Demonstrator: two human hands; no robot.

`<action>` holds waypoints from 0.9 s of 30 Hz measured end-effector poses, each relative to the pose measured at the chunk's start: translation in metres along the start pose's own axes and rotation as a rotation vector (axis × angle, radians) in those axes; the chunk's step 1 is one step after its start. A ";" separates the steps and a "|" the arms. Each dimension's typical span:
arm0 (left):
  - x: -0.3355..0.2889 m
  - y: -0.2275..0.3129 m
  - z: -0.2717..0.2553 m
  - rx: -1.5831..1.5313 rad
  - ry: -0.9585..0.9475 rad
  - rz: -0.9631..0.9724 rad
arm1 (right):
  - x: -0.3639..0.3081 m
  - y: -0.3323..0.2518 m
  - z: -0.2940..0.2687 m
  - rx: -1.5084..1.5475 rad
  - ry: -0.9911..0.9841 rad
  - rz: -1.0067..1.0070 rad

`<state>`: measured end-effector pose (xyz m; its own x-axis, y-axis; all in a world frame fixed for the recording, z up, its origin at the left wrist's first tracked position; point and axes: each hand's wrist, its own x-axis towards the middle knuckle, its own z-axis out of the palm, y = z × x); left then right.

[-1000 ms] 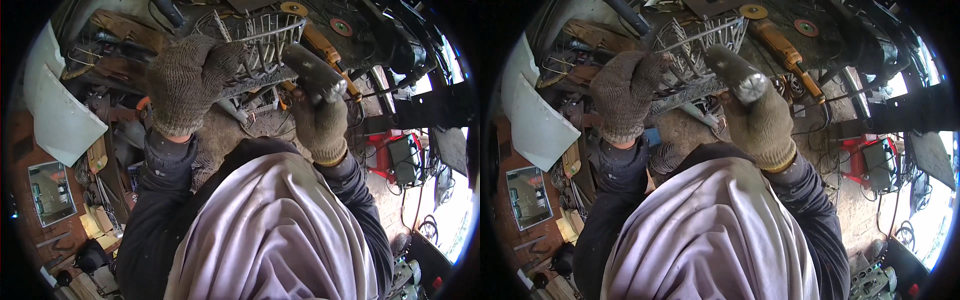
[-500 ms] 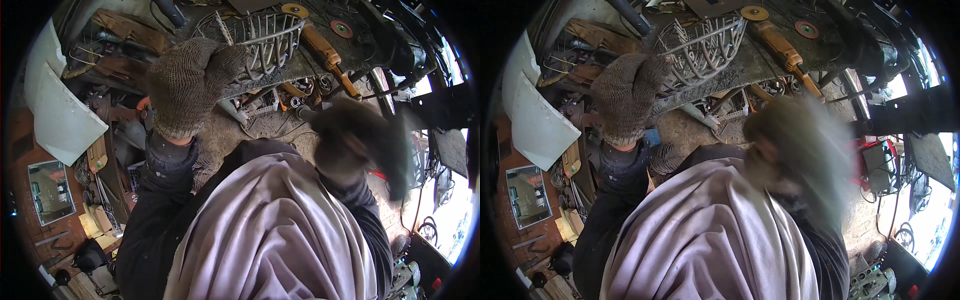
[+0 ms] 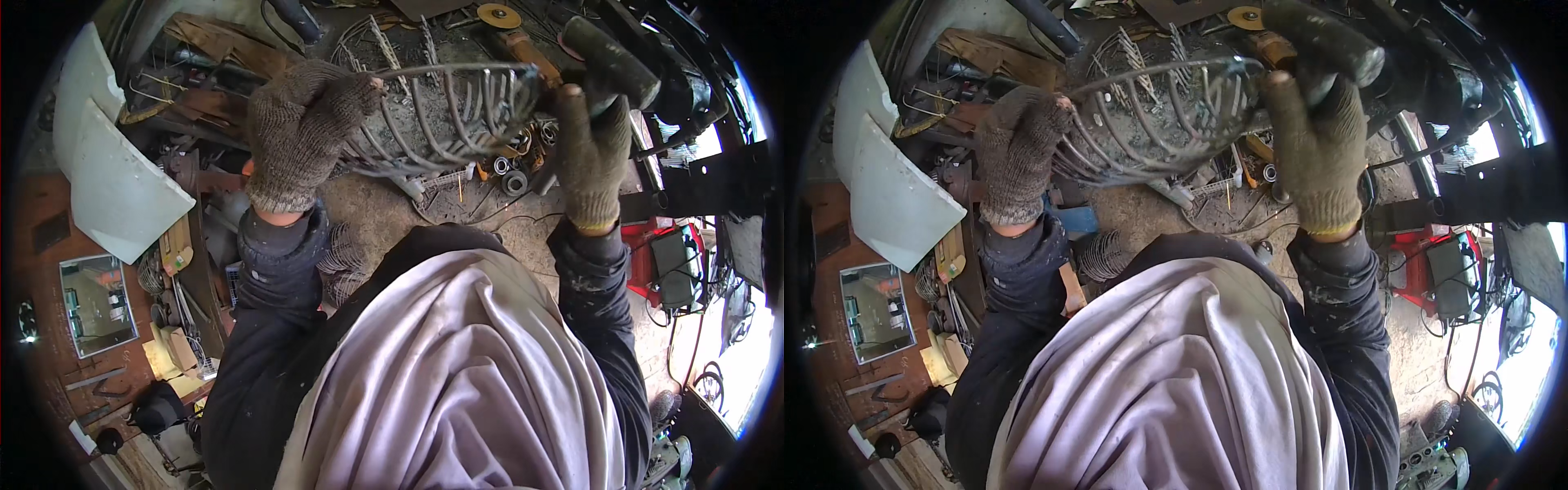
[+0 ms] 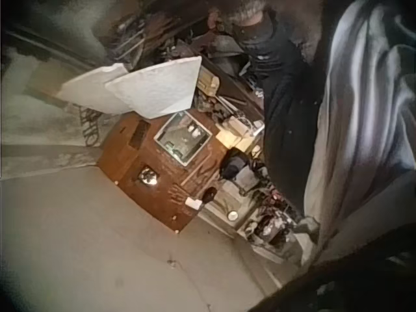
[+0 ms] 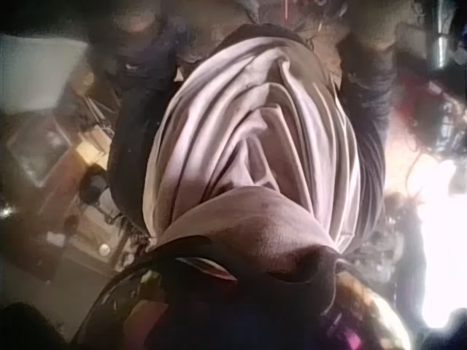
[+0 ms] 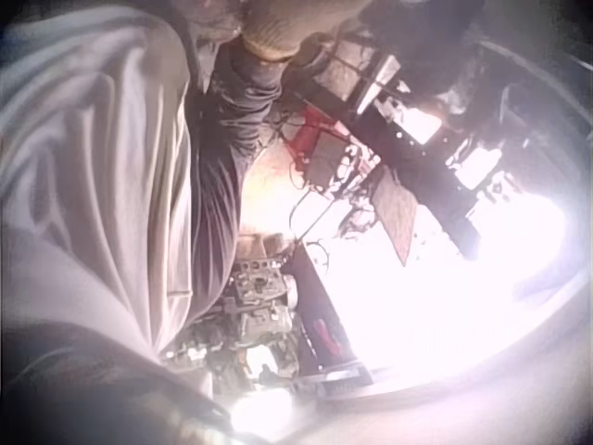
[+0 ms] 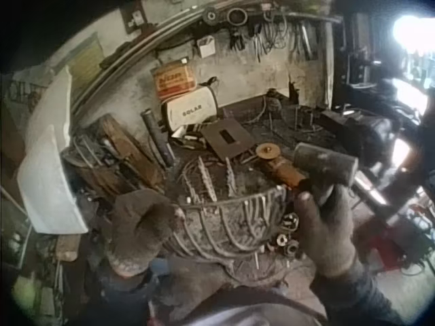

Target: The person hammers a metal cage structure on a workbench and then uses an angle grinder to smooth the metal surface.

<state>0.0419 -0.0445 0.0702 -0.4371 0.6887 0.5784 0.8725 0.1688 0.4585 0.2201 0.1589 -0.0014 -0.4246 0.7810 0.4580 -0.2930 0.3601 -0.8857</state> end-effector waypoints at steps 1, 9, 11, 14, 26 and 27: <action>-0.002 -0.001 0.000 -0.073 -0.024 -0.020 | 0.005 0.002 -0.002 -0.047 -0.005 -0.050; -0.009 -0.023 0.009 -0.250 -0.067 0.079 | 0.005 0.010 -0.014 0.124 -0.104 0.149; -0.013 -0.022 0.007 -0.426 -0.194 -0.226 | 0.005 0.011 -0.017 0.120 -0.131 0.199; -0.006 -0.034 0.004 -0.266 -0.225 0.062 | 0.003 0.016 -0.022 0.089 -0.164 0.236; 0.028 0.004 0.024 -0.507 -0.742 -0.235 | 0.002 0.019 -0.025 -0.012 -0.199 0.249; 0.028 0.001 0.027 -0.510 -0.744 -0.238 | 0.002 0.017 -0.025 -0.039 -0.231 0.239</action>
<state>0.0362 -0.0065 0.0687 -0.1861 0.9801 -0.0692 0.4996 0.1551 0.8523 0.2361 0.1795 -0.0172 -0.6620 0.7107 0.2382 -0.1307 0.2035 -0.9703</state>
